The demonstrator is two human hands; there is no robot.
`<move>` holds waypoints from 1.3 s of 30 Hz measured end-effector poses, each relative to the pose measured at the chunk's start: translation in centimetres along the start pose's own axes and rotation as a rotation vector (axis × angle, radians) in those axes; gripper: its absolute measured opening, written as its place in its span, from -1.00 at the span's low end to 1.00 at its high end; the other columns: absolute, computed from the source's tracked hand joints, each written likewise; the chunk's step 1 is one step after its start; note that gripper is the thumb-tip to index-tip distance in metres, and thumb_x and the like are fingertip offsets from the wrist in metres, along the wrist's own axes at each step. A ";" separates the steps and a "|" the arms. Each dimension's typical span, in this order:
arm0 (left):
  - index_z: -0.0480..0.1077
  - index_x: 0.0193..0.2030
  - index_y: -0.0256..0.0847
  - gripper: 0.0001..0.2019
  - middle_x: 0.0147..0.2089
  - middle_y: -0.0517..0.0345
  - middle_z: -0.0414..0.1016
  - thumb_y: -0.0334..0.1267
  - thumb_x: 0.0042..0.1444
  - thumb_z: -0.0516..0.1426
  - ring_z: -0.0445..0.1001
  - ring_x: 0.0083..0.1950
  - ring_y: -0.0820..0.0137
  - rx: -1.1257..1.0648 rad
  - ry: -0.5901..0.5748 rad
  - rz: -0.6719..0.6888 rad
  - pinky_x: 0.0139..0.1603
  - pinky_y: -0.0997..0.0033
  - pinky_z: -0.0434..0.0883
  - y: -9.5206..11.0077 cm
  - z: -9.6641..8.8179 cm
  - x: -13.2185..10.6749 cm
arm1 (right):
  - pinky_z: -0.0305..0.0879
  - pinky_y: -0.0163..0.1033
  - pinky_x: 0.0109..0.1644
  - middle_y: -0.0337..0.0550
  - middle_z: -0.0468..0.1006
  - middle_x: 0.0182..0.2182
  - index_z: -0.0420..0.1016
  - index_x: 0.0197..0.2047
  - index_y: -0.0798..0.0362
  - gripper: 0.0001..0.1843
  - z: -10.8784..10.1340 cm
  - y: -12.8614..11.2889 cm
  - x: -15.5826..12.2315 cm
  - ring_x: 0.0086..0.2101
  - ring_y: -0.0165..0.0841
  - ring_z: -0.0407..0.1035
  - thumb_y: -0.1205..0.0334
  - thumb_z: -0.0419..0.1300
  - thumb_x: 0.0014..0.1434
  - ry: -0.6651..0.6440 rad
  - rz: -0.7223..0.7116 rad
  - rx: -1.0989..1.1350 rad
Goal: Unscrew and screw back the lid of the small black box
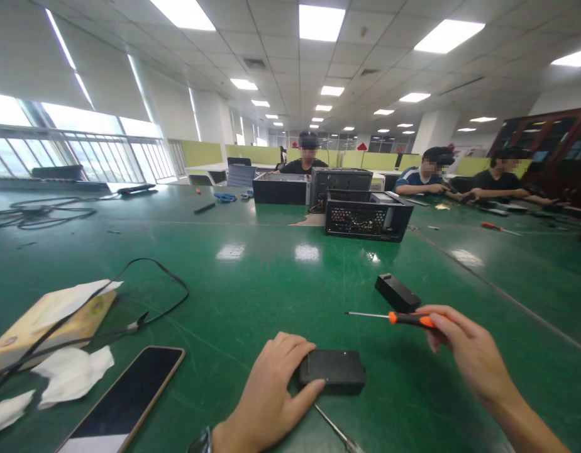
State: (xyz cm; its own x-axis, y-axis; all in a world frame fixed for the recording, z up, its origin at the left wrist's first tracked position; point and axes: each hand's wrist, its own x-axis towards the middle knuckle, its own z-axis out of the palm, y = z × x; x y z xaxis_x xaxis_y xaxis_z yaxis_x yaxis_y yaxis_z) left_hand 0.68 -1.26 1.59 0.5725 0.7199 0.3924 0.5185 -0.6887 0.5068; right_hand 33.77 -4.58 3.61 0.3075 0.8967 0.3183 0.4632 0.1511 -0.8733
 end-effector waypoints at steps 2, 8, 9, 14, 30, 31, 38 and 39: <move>0.38 0.05 -0.18 -0.70 0.00 -0.05 0.47 -0.19 0.19 0.19 0.42 -0.01 0.12 -0.009 0.002 -0.005 0.01 0.05 0.41 0.1 0.0 0.0 | 0.23 -0.24 -0.49 -0.24 0.40 -0.62 0.54 -0.27 0.05 -0.65 -0.1 -0.2 -0.3 -0.57 -0.32 0.30 -0.04 0.09 0.25 0.071 0.011 0.155; 0.38 0.03 -0.18 -0.70 0.00 -0.04 0.47 -0.21 0.17 0.21 0.42 -0.01 0.13 -0.023 0.006 -0.009 0.01 0.06 0.41 0.2 0.0 0.0 | 0.15 -0.27 -0.52 -0.31 0.32 -0.68 0.52 -0.30 0.01 -0.65 0.6 0.0 -0.9 -0.60 -0.36 0.23 -0.06 0.08 0.26 -0.079 0.002 0.025; 0.38 0.03 -0.18 -0.71 0.00 -0.03 0.47 -0.21 0.17 0.21 0.42 -0.01 0.14 -0.022 0.006 -0.008 0.02 0.07 0.41 0.2 0.0 0.0 | 0.14 -0.28 -0.53 -0.31 0.31 -0.68 0.51 -0.29 0.01 -0.64 0.6 0.1 -0.9 -0.60 -0.36 0.23 -0.07 0.07 0.27 -0.097 0.001 0.008; 0.40 0.02 -0.16 -0.71 -0.03 -0.02 0.49 -0.18 0.17 0.21 0.44 -0.04 0.15 -0.017 0.028 0.006 -0.02 0.09 0.43 0.2 0.0 0.0 | 0.16 -0.29 -0.55 -0.31 0.31 -0.67 0.50 -0.30 0.00 -0.65 0.5 0.6 -0.7 -0.60 -0.36 0.25 -0.06 0.05 0.27 -0.090 -0.031 -0.022; 0.36 0.05 -0.16 -0.70 0.01 -0.03 0.46 -0.20 0.18 0.20 0.41 0.00 0.12 -0.028 0.002 -0.016 0.02 0.05 0.40 0.0 0.2 -0.2 | 0.31 -0.30 -0.34 -0.24 0.59 -0.37 0.53 -0.23 -0.05 -0.84 2.0 -11.4 1.8 -0.41 -0.36 0.44 0.13 0.18 0.17 -0.352 -0.497 -0.408; 0.36 0.05 -0.16 -0.70 0.01 -0.03 0.46 -0.19 0.19 0.20 0.41 0.00 0.13 -0.029 -0.001 -0.017 0.02 0.05 0.40 0.0 0.2 -0.2 | 0.25 -0.32 -0.42 -0.27 0.55 -0.47 0.51 -0.33 -0.04 -0.84 2.6 -12.2 1.7 -0.48 -0.39 0.39 0.08 0.19 0.16 -0.351 -0.494 -0.451; 0.36 0.06 -0.16 -0.68 0.01 -0.01 0.45 -0.20 0.18 0.21 0.40 0.00 0.13 -0.038 -0.010 -0.018 0.02 0.06 0.39 0.0 0.2 -0.2 | 0.32 -0.26 -0.28 -0.22 0.63 -0.32 0.56 -0.15 -0.09 -0.78 2.9 -13.0 1.5 -0.36 -0.31 0.47 0.06 0.16 0.21 -0.319 -0.523 -0.491; 0.35 0.06 -0.16 -0.68 0.01 -0.01 0.45 -0.20 0.18 0.21 0.40 0.00 0.14 -0.040 -0.010 -0.018 0.02 0.07 0.39 0.0 0.2 -0.3 | 0.33 -0.25 -0.28 -0.21 0.64 -0.30 0.56 -0.14 -0.09 -0.78 2.6 -12.9 1.5 -0.36 -0.31 0.48 0.08 0.15 0.21 -0.317 -0.524 -0.466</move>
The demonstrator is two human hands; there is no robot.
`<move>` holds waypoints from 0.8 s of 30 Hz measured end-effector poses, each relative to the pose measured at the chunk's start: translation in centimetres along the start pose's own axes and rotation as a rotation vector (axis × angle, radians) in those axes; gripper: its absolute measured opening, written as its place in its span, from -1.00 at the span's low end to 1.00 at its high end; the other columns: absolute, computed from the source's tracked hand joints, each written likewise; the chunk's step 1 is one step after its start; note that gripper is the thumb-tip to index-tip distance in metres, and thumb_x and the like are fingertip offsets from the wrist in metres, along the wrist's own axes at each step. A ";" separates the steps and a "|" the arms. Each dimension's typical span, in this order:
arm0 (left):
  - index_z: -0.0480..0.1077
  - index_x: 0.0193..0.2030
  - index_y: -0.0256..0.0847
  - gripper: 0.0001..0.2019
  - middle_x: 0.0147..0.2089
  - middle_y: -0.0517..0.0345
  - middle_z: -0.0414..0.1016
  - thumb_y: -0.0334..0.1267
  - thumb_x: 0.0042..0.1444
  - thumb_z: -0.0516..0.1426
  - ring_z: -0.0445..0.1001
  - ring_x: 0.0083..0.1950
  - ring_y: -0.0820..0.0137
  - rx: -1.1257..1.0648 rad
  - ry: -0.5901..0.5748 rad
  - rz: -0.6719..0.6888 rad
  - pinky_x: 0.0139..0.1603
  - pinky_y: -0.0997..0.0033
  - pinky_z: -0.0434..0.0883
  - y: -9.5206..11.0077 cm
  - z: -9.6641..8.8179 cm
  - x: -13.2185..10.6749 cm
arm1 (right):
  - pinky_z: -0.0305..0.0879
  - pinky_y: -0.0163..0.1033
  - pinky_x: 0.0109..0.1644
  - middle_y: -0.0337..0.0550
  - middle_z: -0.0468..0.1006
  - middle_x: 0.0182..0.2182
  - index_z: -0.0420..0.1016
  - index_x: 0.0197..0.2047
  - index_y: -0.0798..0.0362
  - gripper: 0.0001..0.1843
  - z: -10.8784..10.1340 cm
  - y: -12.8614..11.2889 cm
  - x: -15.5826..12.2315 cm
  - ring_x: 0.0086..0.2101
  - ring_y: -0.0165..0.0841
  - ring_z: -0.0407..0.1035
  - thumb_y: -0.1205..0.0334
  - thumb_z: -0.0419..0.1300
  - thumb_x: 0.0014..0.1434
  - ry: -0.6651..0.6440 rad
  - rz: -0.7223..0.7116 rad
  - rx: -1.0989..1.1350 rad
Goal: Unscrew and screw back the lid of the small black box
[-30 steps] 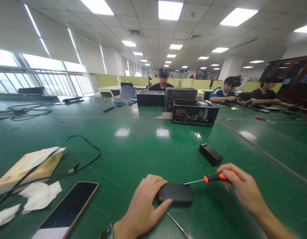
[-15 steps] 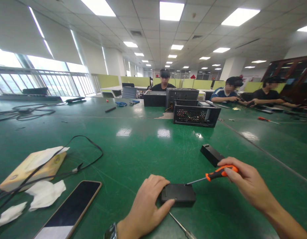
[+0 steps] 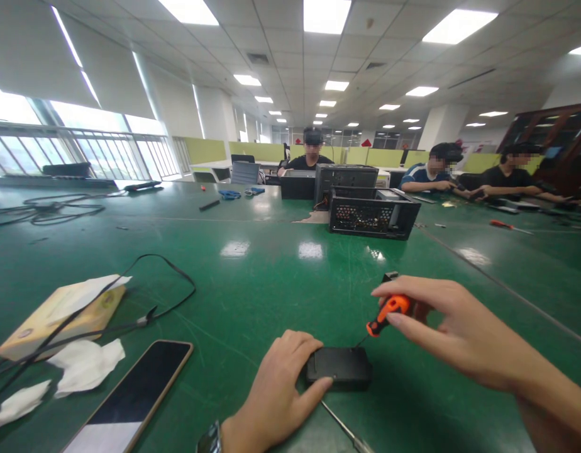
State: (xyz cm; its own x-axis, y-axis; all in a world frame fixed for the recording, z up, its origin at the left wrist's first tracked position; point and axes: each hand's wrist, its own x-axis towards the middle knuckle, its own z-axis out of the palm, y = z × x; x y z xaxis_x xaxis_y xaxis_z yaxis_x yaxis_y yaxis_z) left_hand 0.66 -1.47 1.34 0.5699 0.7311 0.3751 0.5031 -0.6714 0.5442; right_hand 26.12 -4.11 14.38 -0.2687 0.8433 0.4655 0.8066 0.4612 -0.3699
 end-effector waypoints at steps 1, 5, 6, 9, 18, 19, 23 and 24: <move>0.35 0.06 -0.16 -0.68 0.01 -0.01 0.45 -0.20 0.18 0.21 0.40 0.00 0.14 -0.003 -0.001 -0.002 0.02 0.07 0.39 0.0 0.0 0.0 | 0.33 -0.25 -0.32 -0.20 0.63 -0.34 0.57 -0.19 -0.07 -0.79 -0.2 0.2 -0.2 -0.39 -0.31 0.47 0.09 0.14 0.21 0.018 0.008 0.020; 0.35 0.06 -0.15 -0.68 0.02 -0.01 0.44 -0.19 0.19 0.21 0.39 0.00 0.15 -0.014 -0.009 -0.010 0.02 0.09 0.38 -0.1 0.0 0.0 | 0.29 -0.27 -0.38 -0.25 0.55 -0.49 0.51 -0.35 0.00 -0.80 0.1 0.2 -0.2 -0.48 -0.37 0.41 0.13 0.12 0.22 0.057 0.039 0.077; 0.35 0.06 -0.15 -0.69 0.02 -0.01 0.44 -0.19 0.19 0.21 0.39 0.00 0.15 -0.015 -0.012 -0.010 0.03 0.09 0.38 -0.1 0.0 0.0 | 0.30 -0.27 -0.36 -0.26 0.55 -0.48 0.51 -0.34 0.01 -0.81 0.4 0.1 0.0 -0.47 -0.38 0.42 0.14 0.12 0.22 0.043 0.034 0.082; 0.35 0.07 -0.15 -0.68 0.02 -0.01 0.43 -0.20 0.19 0.20 0.39 0.00 0.15 -0.016 -0.021 -0.006 0.03 0.09 0.37 -0.1 0.0 0.2 | 0.30 -0.29 -0.34 -0.28 0.57 -0.45 0.52 -0.30 0.01 -0.84 1.4 0.0 0.3 -0.44 -0.40 0.42 0.17 0.13 0.22 0.013 0.034 0.080; 0.35 0.07 -0.15 -0.68 0.02 0.01 0.43 -0.20 0.19 0.21 0.39 0.00 0.16 -0.017 -0.019 -0.011 0.03 0.09 0.36 0.0 0.0 0.1 | 0.34 -0.32 -0.25 -0.29 0.62 -0.33 0.51 -0.16 -0.03 -0.84 1.6 0.0 0.1 -0.34 -0.41 0.48 0.25 0.14 0.21 -0.028 -0.019 0.068; 0.35 0.07 -0.15 -0.68 0.02 0.01 0.43 -0.20 0.19 0.21 0.38 0.00 0.16 -0.017 -0.019 -0.013 0.03 0.09 0.36 0.0 0.0 0.2 | 0.35 -0.33 -0.22 -0.30 0.62 -0.29 0.51 -0.12 -0.04 -0.81 1.5 -0.2 0.1 -0.31 -0.41 0.49 0.28 0.15 0.20 -0.033 -0.054 0.069; 0.35 0.06 -0.14 -0.69 0.01 0.01 0.43 -0.21 0.18 0.21 0.39 0.00 0.15 -0.011 -0.029 -0.017 0.02 0.09 0.37 0.0 0.0 0.2 | 0.32 -0.38 -0.32 -0.35 0.60 -0.41 0.52 -0.21 -0.04 -0.91 1.3 -0.7 -0.1 -0.42 -0.46 0.46 0.23 0.24 0.17 -0.017 -0.136 0.051; 0.35 0.06 -0.14 -0.68 0.01 0.01 0.43 -0.20 0.18 0.21 0.39 0.00 0.15 -0.008 -0.032 -0.017 0.02 0.08 0.37 0.0 0.0 0.2 | 0.30 -0.39 -0.35 -0.35 0.58 -0.45 0.52 -0.25 -0.03 -0.93 1.2 -0.8 -0.2 -0.46 -0.47 0.44 0.19 0.26 0.18 -0.014 -0.136 0.048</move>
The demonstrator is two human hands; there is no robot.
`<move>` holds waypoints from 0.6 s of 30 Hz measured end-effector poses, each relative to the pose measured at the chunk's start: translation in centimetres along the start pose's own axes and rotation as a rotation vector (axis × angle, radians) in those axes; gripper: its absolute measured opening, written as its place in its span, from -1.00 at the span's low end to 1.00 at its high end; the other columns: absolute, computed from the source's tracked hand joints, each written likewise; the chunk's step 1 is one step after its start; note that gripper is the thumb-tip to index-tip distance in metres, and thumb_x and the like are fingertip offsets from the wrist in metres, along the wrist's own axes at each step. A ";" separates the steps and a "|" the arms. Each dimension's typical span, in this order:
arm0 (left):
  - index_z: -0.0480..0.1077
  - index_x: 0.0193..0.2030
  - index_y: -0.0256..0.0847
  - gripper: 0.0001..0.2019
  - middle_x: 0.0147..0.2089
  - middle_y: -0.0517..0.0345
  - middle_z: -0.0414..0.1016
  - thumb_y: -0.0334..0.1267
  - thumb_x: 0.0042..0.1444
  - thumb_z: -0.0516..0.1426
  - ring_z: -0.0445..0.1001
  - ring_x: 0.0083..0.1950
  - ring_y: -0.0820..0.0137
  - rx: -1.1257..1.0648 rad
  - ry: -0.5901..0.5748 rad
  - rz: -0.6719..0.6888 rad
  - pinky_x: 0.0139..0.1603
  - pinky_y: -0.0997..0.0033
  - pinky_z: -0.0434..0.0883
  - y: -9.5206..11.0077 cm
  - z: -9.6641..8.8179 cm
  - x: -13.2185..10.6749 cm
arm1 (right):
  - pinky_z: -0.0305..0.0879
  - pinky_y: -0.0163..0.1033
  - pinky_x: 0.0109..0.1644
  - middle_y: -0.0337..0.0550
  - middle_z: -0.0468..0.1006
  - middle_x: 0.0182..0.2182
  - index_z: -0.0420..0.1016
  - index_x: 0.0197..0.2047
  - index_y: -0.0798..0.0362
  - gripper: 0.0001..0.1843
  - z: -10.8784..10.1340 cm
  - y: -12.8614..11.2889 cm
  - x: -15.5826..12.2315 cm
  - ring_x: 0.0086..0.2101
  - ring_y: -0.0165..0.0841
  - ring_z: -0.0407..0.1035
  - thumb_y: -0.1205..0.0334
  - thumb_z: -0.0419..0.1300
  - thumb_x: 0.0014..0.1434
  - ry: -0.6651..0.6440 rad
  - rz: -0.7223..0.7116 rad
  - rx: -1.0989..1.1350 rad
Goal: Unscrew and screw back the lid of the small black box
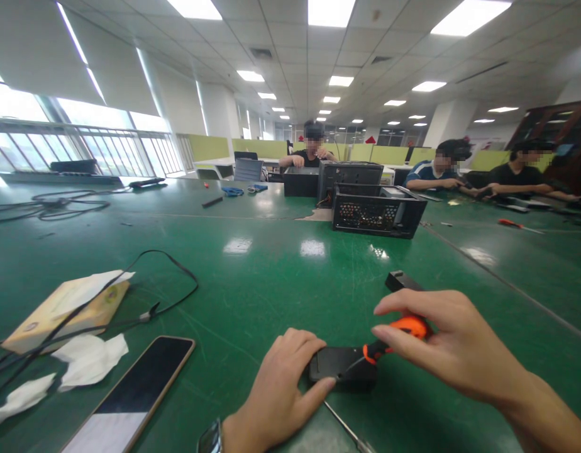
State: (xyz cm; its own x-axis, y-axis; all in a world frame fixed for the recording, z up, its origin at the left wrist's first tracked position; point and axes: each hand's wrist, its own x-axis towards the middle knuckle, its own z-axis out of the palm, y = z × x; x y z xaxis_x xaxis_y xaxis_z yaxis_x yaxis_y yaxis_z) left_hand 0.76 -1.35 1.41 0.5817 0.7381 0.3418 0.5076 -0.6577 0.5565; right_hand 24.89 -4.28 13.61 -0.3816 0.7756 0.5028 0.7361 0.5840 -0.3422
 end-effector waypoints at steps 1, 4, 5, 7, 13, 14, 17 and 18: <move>0.35 0.06 -0.14 -0.68 0.02 0.00 0.43 -0.20 0.18 0.21 0.39 0.00 0.15 0.003 0.001 0.001 0.02 0.08 0.37 0.0 0.0 0.0 | 0.30 -0.39 -0.35 -0.36 0.57 -0.46 0.52 -0.26 -0.03 -0.92 -0.1 0.0 0.0 -0.46 -0.48 0.44 0.17 0.26 0.19 -0.008 -0.001 0.002; 0.35 0.07 -0.15 -0.68 0.02 -0.01 0.43 -0.20 0.18 0.21 0.39 0.00 0.15 0.008 0.007 0.004 0.02 0.08 0.37 0.0 0.0 -0.1 | 0.32 -0.37 -0.25 -0.31 0.60 -0.33 0.51 -0.14 -0.06 -0.87 -0.8 0.0 -0.1 -0.35 -0.45 0.46 0.24 0.23 0.21 -0.100 -0.023 0.025; 0.35 0.06 -0.15 -0.68 0.02 -0.01 0.43 -0.20 0.18 0.21 0.39 0.00 0.15 0.009 0.009 0.003 0.01 0.08 0.37 0.0 0.0 -0.1 | 0.32 -0.36 -0.23 -0.30 0.59 -0.30 0.52 -0.13 -0.06 -0.85 -1.1 0.0 -0.2 -0.32 -0.44 0.46 0.25 0.22 0.21 -0.139 -0.028 0.029; 0.35 0.06 -0.15 -0.68 0.02 -0.01 0.43 -0.20 0.18 0.21 0.39 -0.01 0.15 0.010 0.010 0.000 0.01 0.08 0.38 0.1 0.0 -0.1 | 0.30 -0.34 -0.30 -0.30 0.57 -0.38 0.54 -0.24 -0.05 -0.92 -1.6 0.2 -0.3 -0.39 -0.43 0.43 0.18 0.23 0.21 -0.173 0.004 0.016; 0.36 0.04 -0.16 -0.69 0.00 -0.01 0.44 -0.21 0.18 0.21 0.39 0.00 0.13 0.017 0.025 0.002 0.02 0.04 0.38 0.1 0.0 -0.1 | 0.20 -0.28 -0.44 -0.27 0.55 -0.52 0.60 -0.32 -0.02 -0.67 0.3 4.3 -2.6 -0.54 -0.38 0.36 -0.11 0.21 0.17 0.165 0.374 -0.053; 0.36 0.04 -0.16 -0.70 0.00 -0.01 0.45 -0.20 0.18 0.21 0.39 0.00 0.13 0.019 0.026 0.004 0.02 0.04 0.38 0.0 0.0 0.0 | 0.20 -0.27 -0.45 -0.26 0.56 -0.50 0.59 -0.27 -0.02 -0.66 1.2 5.5 -3.5 -0.53 -0.37 0.37 -0.11 0.20 0.18 0.167 0.439 -0.054; 0.37 0.03 -0.17 -0.70 0.00 -0.01 0.45 -0.20 0.17 0.21 0.40 -0.01 0.13 0.023 0.029 0.010 0.02 0.03 0.38 0.0 0.0 0.0 | 0.25 -0.24 -0.39 -0.20 0.60 -0.42 0.56 -0.22 0.00 -0.66 4.0 9.0 -6.4 -0.48 -0.31 0.41 -0.08 0.16 0.20 0.024 0.562 -0.083; 0.37 0.03 -0.17 -0.71 -0.01 -0.02 0.45 -0.20 0.17 0.21 0.40 -0.01 0.12 0.025 0.031 0.012 0.02 0.04 0.38 0.0 0.0 0.0 | 0.27 -0.22 -0.36 -0.18 0.60 -0.41 0.56 -0.23 0.00 -0.68 4.8 10.0 -7.3 -0.45 -0.29 0.42 -0.06 0.16 0.20 -0.025 0.566 -0.091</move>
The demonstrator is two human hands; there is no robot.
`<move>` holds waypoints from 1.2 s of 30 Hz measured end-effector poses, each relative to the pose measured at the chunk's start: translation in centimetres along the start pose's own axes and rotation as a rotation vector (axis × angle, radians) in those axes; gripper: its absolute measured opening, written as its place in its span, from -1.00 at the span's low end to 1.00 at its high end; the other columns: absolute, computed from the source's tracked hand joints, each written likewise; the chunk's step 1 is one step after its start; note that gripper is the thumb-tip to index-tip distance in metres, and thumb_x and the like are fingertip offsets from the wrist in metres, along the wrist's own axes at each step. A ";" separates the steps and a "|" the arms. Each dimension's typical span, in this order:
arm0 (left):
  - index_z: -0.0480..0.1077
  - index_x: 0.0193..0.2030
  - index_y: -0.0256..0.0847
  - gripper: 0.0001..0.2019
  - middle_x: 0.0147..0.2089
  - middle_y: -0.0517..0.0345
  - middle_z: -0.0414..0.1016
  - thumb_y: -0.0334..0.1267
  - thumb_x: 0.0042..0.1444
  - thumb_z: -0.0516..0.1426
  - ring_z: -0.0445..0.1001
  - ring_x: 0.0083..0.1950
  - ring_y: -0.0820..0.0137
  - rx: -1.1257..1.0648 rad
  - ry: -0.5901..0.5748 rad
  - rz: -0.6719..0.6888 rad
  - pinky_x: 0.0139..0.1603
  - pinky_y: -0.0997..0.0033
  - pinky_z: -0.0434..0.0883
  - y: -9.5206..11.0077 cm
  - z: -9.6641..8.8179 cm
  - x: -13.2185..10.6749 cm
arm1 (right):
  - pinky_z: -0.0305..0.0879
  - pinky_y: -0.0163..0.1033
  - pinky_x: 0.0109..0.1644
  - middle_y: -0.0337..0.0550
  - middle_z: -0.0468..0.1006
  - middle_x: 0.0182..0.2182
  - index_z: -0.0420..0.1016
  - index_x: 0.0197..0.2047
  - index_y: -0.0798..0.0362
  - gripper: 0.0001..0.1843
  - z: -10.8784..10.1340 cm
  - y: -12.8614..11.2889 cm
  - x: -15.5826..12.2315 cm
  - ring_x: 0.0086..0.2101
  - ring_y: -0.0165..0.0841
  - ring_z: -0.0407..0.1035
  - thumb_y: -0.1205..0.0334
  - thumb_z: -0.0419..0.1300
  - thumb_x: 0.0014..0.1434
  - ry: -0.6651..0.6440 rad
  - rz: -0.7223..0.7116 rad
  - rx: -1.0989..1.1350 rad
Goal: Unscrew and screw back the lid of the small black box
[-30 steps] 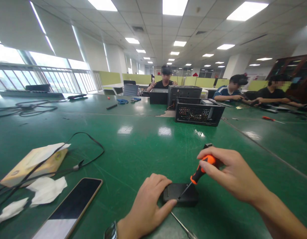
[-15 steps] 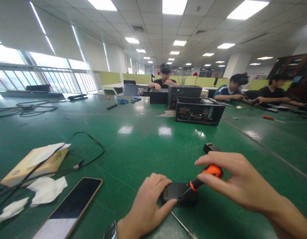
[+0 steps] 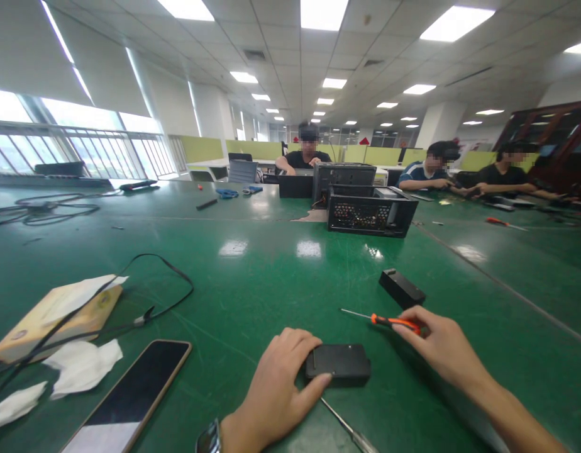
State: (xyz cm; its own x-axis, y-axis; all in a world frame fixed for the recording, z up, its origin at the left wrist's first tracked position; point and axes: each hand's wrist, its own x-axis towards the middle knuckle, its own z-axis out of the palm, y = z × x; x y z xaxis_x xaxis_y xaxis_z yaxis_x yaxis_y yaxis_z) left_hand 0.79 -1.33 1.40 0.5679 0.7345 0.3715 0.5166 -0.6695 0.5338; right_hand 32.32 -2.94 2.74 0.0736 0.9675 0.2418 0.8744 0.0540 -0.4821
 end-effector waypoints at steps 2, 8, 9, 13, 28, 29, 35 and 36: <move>0.37 0.03 -0.17 -0.71 -0.01 -0.02 0.46 -0.19 0.18 0.20 0.41 -0.02 0.12 0.006 0.003 0.002 0.01 0.04 0.39 0.0 0.0 0.1 | 0.30 -0.20 -0.30 -0.17 0.61 -0.38 0.55 -0.27 -0.01 -0.73 1.3 1.6 -0.2 -0.39 -0.26 0.45 -0.02 0.18 0.18 -0.051 -0.010 -0.021; 0.39 0.02 -0.16 -0.71 -0.02 -0.03 0.48 -0.17 0.18 0.19 0.42 -0.04 0.13 0.037 0.001 0.010 -0.03 0.07 0.39 0.2 -0.2 0.2 | 0.28 -0.11 -0.16 -0.05 0.57 -0.28 0.50 -0.25 0.05 -0.66 0.5 0.9 -0.3 -0.25 -0.17 0.42 -0.07 0.17 0.19 0.040 -0.010 -0.062; 0.39 0.02 -0.16 -0.72 -0.03 -0.02 0.48 -0.17 0.18 0.20 0.42 -0.04 0.13 0.039 0.001 0.010 -0.03 0.07 0.39 0.3 -0.2 0.2 | 0.26 -0.14 -0.19 -0.08 0.55 -0.34 0.48 -0.31 0.06 -0.63 0.1 0.1 -0.6 -0.29 -0.20 0.41 -0.09 0.12 0.23 0.044 -0.014 -0.065; 0.40 0.02 -0.16 -0.72 -0.03 -0.01 0.48 -0.18 0.18 0.20 0.41 -0.04 0.13 0.047 0.009 0.004 -0.03 0.07 0.39 0.4 -0.2 0.1 | 0.11 -0.30 -0.39 -0.28 0.40 -0.57 0.37 -0.56 0.05 -0.61 -0.2 -4.1 -3.1 -0.49 -0.39 0.29 -0.02 0.19 0.18 -0.314 -0.126 -0.011; 0.40 0.02 -0.18 -0.73 -0.03 -0.01 0.48 -0.18 0.20 0.18 0.41 -0.05 0.14 0.060 0.011 0.026 -0.05 0.06 0.38 0.3 -0.2 0.1 | 0.03 -0.39 -0.43 -0.43 0.11 -0.70 0.15 -0.68 0.06 -0.70 -1.8 -6.5 -4.7 -0.56 -0.50 0.08 0.37 0.18 -0.05 -0.687 -0.126 0.213; 0.40 0.02 -0.18 -0.73 -0.03 -0.01 0.48 -0.18 0.20 0.18 0.41 -0.05 0.14 0.062 0.012 0.026 -0.05 0.06 0.38 0.3 -0.1 0.1 | 0.04 -0.39 -0.42 -0.43 0.12 -0.70 0.16 -0.67 0.05 -0.70 -2.0 -6.5 -4.7 -0.56 -0.49 0.09 0.35 0.19 -0.04 -0.672 -0.125 0.211; 0.41 0.01 -0.18 -0.73 -0.03 -0.01 0.48 -0.18 0.19 0.19 0.42 -0.05 0.13 0.067 0.005 0.003 -0.04 0.05 0.39 0.4 -0.2 0.1 | 0.07 -0.36 -0.41 -0.38 0.16 -0.67 0.17 -0.68 0.05 -0.67 -2.5 -7.3 -5.0 -0.53 -0.45 0.13 0.27 0.20 0.01 -0.642 -0.077 0.186; 0.41 0.01 -0.18 -0.72 -0.03 0.00 0.48 -0.18 0.19 0.19 0.42 -0.05 0.13 0.067 0.004 0.002 -0.04 0.05 0.39 0.4 -0.2 0.1 | 0.06 -0.36 -0.42 -0.36 0.18 -0.65 0.17 -0.67 0.05 -0.67 -2.6 -7.5 -5.1 -0.52 -0.44 0.15 0.26 0.20 0.01 -0.650 -0.053 0.178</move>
State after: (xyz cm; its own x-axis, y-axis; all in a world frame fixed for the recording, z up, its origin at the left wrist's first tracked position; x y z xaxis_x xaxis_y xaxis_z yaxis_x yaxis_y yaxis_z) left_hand 0.91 -1.53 1.78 0.5663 0.7335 0.3759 0.5572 -0.6768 0.4811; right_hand 26.58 -8.92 7.30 -0.3196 0.9112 -0.2601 0.7727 0.0917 -0.6282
